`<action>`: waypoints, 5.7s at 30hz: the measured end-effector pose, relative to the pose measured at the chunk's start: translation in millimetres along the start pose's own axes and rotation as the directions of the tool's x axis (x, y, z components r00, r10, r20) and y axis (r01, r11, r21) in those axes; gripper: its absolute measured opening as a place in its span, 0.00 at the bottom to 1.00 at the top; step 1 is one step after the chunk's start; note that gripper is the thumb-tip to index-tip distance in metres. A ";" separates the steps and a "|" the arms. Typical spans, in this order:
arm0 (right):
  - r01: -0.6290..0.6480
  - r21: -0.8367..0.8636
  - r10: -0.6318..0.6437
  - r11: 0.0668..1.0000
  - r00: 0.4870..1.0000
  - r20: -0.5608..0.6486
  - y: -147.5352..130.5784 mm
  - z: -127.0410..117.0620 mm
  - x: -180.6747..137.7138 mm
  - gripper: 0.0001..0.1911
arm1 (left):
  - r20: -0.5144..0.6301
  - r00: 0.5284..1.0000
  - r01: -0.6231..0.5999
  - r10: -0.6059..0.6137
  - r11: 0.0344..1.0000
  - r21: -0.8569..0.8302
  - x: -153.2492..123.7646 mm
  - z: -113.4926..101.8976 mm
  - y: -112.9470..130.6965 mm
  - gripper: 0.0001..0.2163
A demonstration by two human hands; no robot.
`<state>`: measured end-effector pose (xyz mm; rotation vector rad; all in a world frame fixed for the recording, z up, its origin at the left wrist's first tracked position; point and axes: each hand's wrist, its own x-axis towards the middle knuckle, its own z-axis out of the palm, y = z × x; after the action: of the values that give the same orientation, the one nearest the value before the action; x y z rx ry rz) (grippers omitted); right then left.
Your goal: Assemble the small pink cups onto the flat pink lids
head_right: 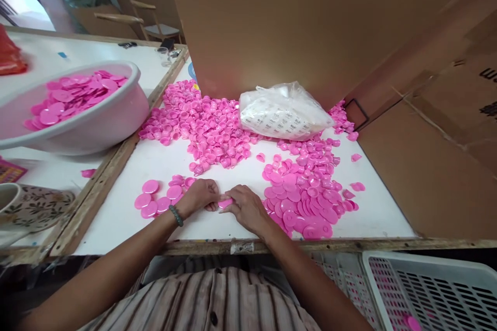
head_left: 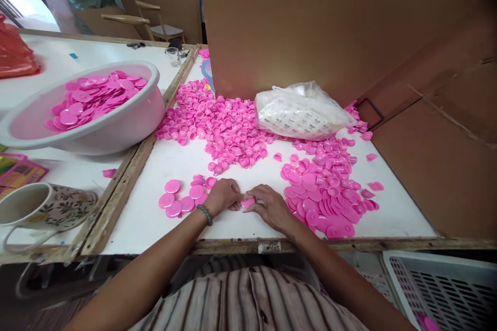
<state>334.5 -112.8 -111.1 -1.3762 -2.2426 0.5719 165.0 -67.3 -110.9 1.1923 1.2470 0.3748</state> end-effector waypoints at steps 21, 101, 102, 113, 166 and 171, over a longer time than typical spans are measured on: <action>0.014 0.047 -0.026 0.999 0.967 0.252 -10.6 -12.8 15.9 0.05 | 0.005 0.997 0.083 -0.083 0.996 -0.021 -14.2 4.8 -5.0 0.17; 0.080 -0.251 -0.083 0.965 0.997 -0.003 3.1 -1.8 11.1 0.13 | -0.171 0.851 -0.280 0.496 0.705 0.652 -15.9 16.7 -9.6 0.19; 0.089 -0.278 -0.089 0.956 0.996 0.012 2.3 -1.6 9.9 0.13 | -0.170 0.849 -0.276 0.500 0.696 0.663 -15.4 17.4 -10.2 0.19; 0.096 -0.237 -0.092 0.967 0.995 0.027 4.4 -1.8 10.7 0.11 | -0.151 0.857 -0.317 0.493 0.734 0.600 -13.0 15.5 -6.4 0.21; -0.025 -0.191 0.055 0.981 0.987 0.152 -18.8 10.1 31.1 0.12 | -0.104 0.993 0.047 -0.052 0.998 -0.052 -4.0 -8.0 -5.3 0.14; -0.116 -0.215 0.143 0.970 0.983 0.113 -31.9 10.6 24.5 0.15 | -0.173 0.977 -0.050 0.129 0.917 0.396 -9.0 -11.7 6.3 0.08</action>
<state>295.7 -105.3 -98.1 -1.6428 -2.3827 0.4920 154.0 -66.1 -99.3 1.5881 1.4870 0.3248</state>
